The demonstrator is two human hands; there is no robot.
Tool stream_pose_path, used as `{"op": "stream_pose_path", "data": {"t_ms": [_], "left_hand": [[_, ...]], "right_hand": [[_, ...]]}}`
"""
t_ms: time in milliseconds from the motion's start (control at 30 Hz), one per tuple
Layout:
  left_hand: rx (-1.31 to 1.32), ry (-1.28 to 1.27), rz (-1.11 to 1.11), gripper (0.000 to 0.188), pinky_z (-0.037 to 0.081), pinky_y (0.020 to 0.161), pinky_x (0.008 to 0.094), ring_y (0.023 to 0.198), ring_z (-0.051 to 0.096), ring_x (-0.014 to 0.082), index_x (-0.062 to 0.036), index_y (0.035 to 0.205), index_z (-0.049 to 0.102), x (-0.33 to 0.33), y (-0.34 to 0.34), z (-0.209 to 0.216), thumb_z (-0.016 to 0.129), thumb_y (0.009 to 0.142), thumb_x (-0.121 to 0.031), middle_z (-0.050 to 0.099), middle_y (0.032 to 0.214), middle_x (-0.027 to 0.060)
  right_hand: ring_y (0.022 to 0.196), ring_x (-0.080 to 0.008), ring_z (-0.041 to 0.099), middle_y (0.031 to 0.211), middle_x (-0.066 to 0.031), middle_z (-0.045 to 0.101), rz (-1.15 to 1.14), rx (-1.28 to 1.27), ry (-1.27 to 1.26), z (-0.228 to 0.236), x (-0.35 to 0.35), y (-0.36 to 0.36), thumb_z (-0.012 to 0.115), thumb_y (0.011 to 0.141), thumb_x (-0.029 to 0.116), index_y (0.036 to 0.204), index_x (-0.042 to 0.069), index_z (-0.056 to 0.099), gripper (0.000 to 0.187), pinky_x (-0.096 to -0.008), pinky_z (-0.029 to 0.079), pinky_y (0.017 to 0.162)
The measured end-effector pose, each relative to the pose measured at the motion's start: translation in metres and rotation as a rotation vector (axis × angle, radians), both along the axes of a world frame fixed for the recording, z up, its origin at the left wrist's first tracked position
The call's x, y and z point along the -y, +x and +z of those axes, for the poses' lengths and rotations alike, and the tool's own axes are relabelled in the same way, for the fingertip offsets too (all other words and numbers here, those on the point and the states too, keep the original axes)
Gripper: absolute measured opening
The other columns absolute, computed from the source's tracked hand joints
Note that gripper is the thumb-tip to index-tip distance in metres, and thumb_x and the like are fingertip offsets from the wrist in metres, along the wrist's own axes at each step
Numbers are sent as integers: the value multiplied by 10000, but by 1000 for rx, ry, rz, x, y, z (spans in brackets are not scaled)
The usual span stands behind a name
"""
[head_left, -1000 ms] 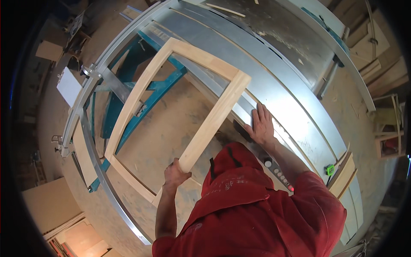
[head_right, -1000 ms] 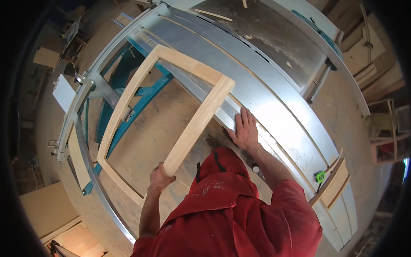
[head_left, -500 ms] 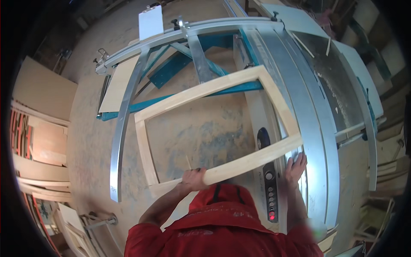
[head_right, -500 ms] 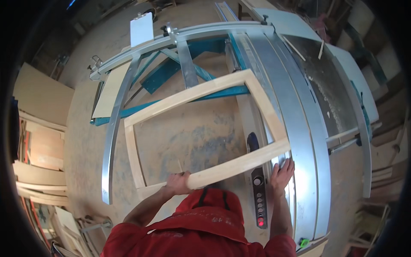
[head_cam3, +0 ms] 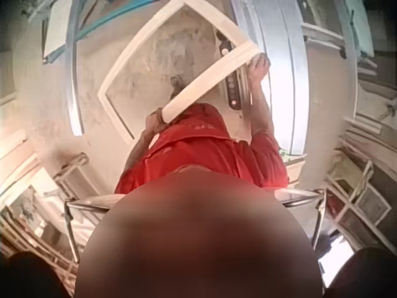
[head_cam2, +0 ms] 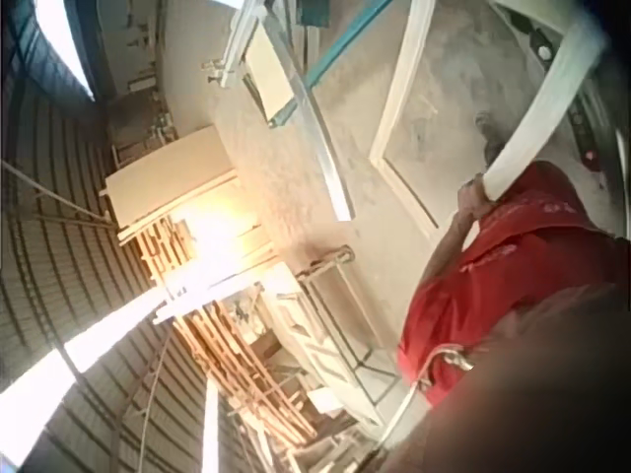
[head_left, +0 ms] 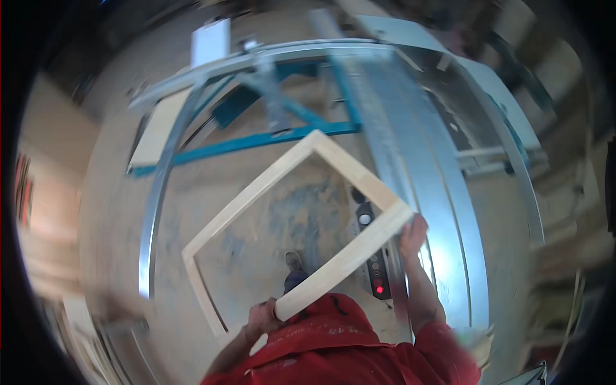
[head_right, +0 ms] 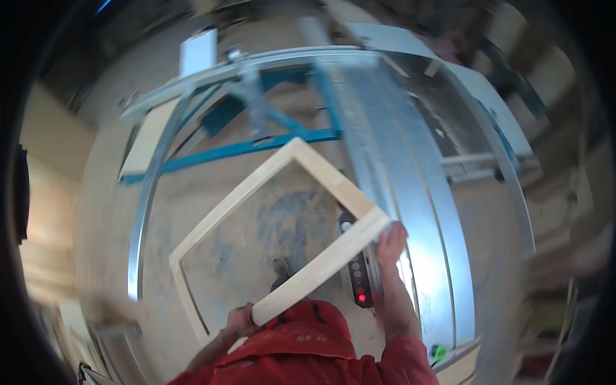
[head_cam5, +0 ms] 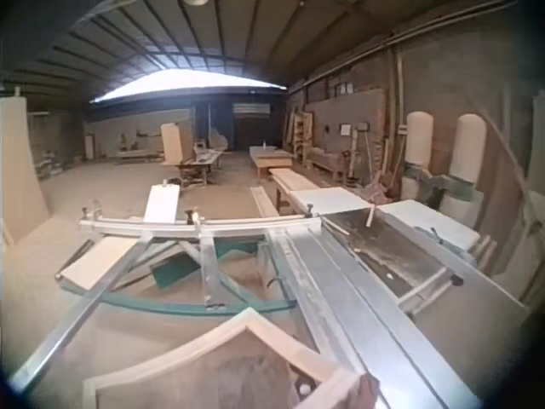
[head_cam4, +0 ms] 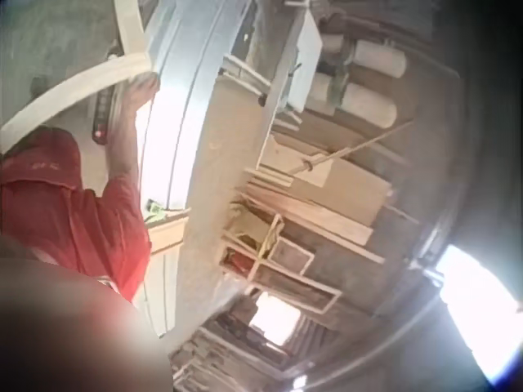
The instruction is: Using a woodworking machine to process or finish wooden door frames.
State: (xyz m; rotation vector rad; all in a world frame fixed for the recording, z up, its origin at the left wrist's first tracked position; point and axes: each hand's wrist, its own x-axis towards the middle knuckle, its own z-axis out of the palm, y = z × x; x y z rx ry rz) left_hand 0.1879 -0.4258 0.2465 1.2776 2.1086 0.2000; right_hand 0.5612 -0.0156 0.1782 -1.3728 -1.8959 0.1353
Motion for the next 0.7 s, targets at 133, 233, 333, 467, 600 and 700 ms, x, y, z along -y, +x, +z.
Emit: {"op": "stream_pose_path", "data": {"t_ms": [133,233,333,467,600,700], "left_hand": [[176,-63,-17,660,592,874,551,991,729,470,-85,1179,640,186,-11,54,872,711,-489,764,1023,231],[238,-162,213,609,587,897,528,1018,735,448,-67,1196,689,321,-39,152,841,736,-435,764,1040,248],[547,-149,383,597,581,914,502,1051,744,413,-57,1189,756,404,-72,185,820,733,-438,766,1098,264],[713,-278,724,645,573,923,479,1069,746,393,-25,1157,789,438,-59,131,821,727,-504,772,1140,253],[664,-348,1108,731,572,917,471,1074,742,401,31,1120,787,495,-12,93,822,718,-578,770,1145,265],[573,-379,1439,775,571,913,460,1038,744,404,67,1094,780,601,34,104,825,719,-610,769,1104,283]], "right_hand": [[1327,-517,514,1420,-341,586,-128,138,-71,7,144,30,558,1075,431,1444,-101,554,647,-589,386,1154],[1374,-511,499,1465,-349,565,33,277,13,57,235,5,533,1108,500,1457,-131,528,722,-574,363,1195],[1264,-457,617,1395,-317,615,-94,645,220,36,241,109,546,1119,402,1478,34,580,515,-574,512,1045],[1399,-380,523,1543,-206,540,-173,1386,-171,46,193,74,451,1061,648,1376,148,629,617,-633,439,1075],[1357,-410,546,1514,-231,547,196,942,-322,-7,177,-106,393,1086,604,1421,132,597,614,-620,484,1008],[1299,-323,580,1470,-155,586,658,491,-1063,-69,237,-216,456,1081,528,1448,162,591,536,-561,520,989]]}}
